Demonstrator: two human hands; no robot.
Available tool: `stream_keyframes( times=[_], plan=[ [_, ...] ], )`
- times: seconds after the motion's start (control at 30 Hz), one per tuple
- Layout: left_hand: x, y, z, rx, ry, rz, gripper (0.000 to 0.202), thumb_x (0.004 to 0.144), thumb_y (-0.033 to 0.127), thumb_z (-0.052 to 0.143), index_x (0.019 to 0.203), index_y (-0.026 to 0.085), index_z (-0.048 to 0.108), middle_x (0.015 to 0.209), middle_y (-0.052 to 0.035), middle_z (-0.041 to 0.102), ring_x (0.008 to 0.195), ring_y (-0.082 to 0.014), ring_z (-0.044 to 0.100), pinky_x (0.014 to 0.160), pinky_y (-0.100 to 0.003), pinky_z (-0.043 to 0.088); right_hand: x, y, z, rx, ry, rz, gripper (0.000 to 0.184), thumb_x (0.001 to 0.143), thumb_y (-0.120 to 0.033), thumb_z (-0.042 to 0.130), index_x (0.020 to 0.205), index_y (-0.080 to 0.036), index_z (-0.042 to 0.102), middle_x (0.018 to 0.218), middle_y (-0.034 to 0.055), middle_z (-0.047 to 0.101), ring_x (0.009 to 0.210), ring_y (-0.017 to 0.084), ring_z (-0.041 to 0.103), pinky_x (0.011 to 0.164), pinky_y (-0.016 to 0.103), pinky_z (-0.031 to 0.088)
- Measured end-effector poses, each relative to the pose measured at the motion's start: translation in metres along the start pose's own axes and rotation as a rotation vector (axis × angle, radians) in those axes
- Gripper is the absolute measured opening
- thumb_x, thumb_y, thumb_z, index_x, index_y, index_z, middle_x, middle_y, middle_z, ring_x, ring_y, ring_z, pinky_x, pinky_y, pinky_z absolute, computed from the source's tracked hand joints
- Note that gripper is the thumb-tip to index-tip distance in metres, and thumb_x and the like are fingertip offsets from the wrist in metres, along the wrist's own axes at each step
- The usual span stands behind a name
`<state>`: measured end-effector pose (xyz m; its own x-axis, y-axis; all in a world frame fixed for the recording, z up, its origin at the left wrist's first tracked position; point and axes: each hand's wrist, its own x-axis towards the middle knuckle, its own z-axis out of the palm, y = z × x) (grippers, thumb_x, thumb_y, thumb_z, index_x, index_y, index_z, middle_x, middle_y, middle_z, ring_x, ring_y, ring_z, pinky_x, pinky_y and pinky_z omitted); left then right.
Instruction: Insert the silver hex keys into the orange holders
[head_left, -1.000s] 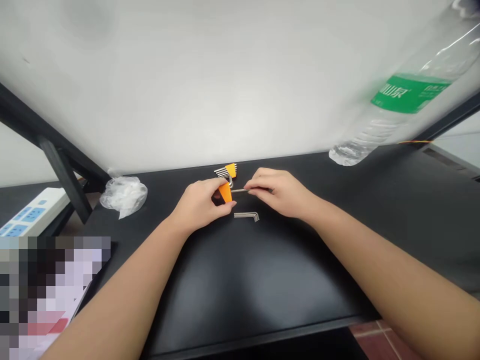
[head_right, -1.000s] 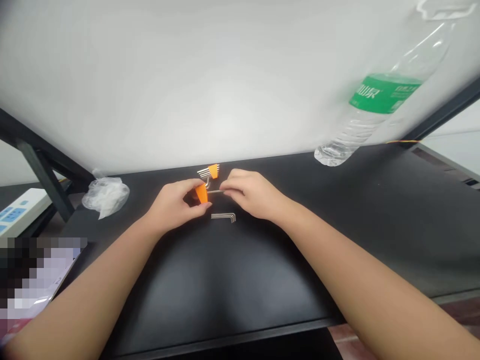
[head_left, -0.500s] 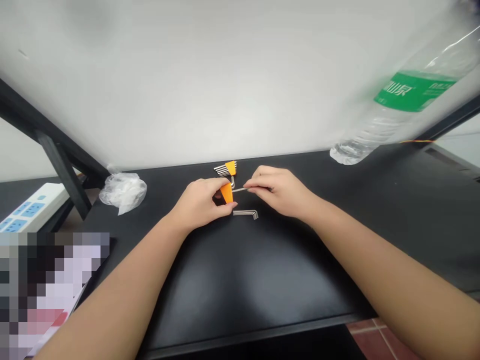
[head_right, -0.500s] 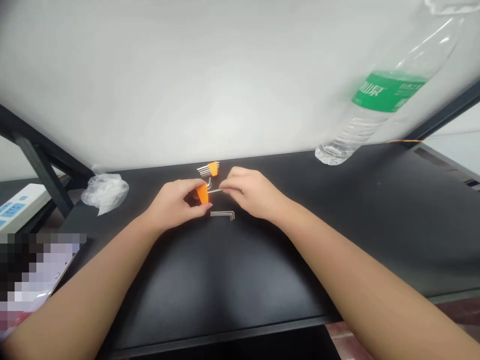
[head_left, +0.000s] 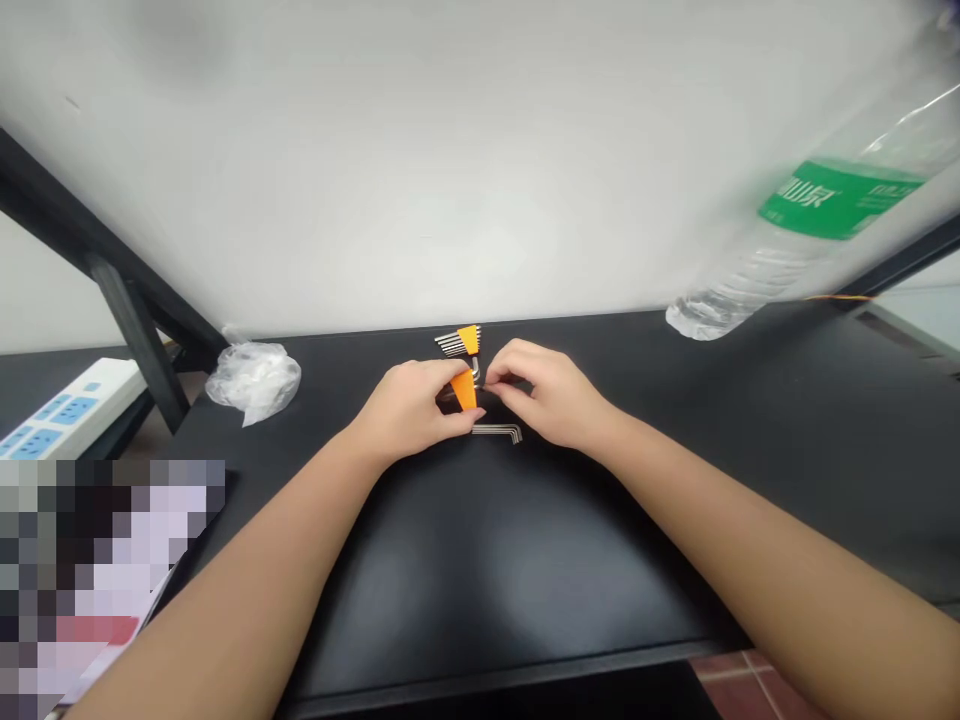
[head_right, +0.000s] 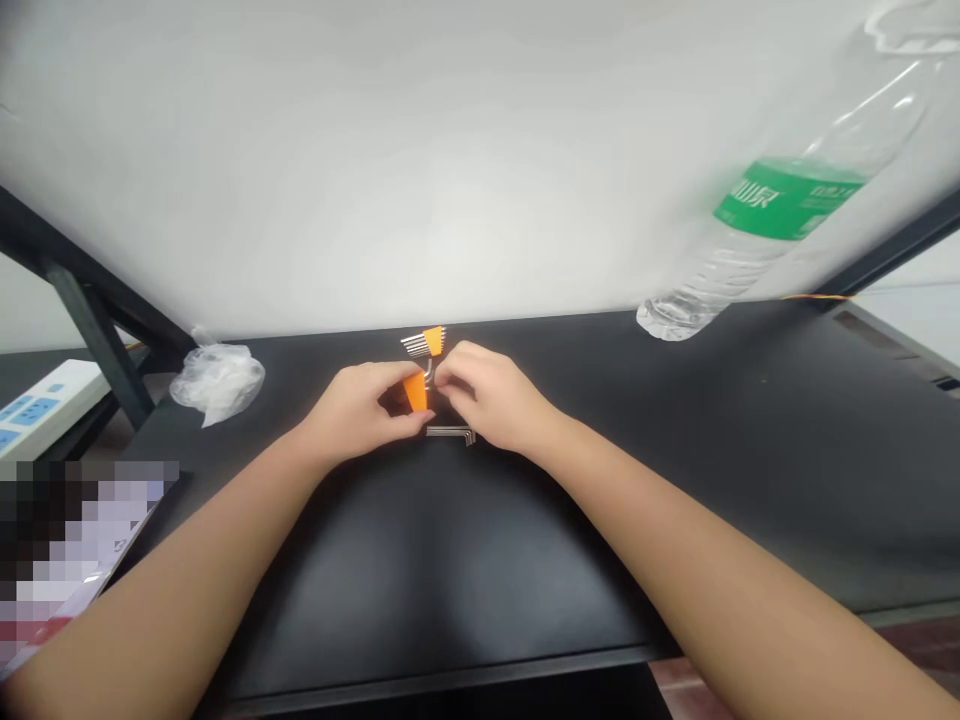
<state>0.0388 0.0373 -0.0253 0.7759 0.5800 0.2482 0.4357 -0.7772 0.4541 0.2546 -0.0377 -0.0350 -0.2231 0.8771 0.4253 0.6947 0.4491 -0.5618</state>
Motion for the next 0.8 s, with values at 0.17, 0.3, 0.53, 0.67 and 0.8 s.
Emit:
stream_keyframes(
  times=[0.17,0.3,0.53,0.67,0.8],
  plan=[
    [-0.001,-0.002,0.001,-0.011,0.020,0.001,0.023,0.083,0.043,0.073,0.090,0.023,0.063,0.081,0.0022,0.068,0.069,-0.0149,0.060,0.064,-0.026,0.042,0.000,0.001,-0.004,-0.010,-0.058,-0.018,0.017,0.092,-0.010,0.056,0.093,-0.021,0.067,0.097,0.0039,0.070,0.083,0.018,0.063,0.076,0.031,0.048],
    [-0.001,-0.005,0.002,-0.008,0.046,-0.019,0.022,0.083,0.040,0.072,0.095,0.022,0.066,0.085,0.0007,0.070,0.072,-0.0161,0.062,0.068,-0.027,0.045,-0.005,0.006,-0.021,-0.088,-0.244,0.011,0.015,0.085,-0.009,0.060,0.089,-0.021,0.069,0.094,0.0043,0.068,0.078,0.018,0.061,0.071,0.031,0.048],
    [0.000,-0.007,0.003,-0.015,0.052,-0.020,0.023,0.083,0.040,0.072,0.097,0.022,0.067,0.087,0.0004,0.070,0.073,-0.0159,0.062,0.069,-0.027,0.046,-0.010,0.019,-0.032,-0.052,-0.446,0.079,0.015,0.083,-0.013,0.065,0.089,-0.022,0.075,0.094,0.0037,0.070,0.075,0.017,0.064,0.066,0.029,0.049],
    [0.000,-0.007,0.003,-0.003,0.068,-0.021,0.026,0.083,0.042,0.072,0.099,0.022,0.067,0.088,0.0000,0.070,0.074,-0.0162,0.063,0.070,-0.027,0.046,-0.007,0.017,-0.031,-0.034,-0.462,0.069,0.017,0.084,-0.012,0.063,0.088,-0.022,0.076,0.094,0.0032,0.072,0.075,0.016,0.064,0.068,0.029,0.050],
    [0.000,-0.007,0.003,-0.014,0.054,-0.019,0.024,0.083,0.041,0.072,0.097,0.022,0.067,0.088,0.0005,0.070,0.073,-0.0159,0.062,0.070,-0.027,0.046,-0.006,0.011,-0.030,-0.078,-0.468,0.072,0.015,0.084,-0.012,0.062,0.084,-0.022,0.074,0.090,0.0028,0.071,0.073,0.016,0.063,0.066,0.029,0.048]
  ],
)
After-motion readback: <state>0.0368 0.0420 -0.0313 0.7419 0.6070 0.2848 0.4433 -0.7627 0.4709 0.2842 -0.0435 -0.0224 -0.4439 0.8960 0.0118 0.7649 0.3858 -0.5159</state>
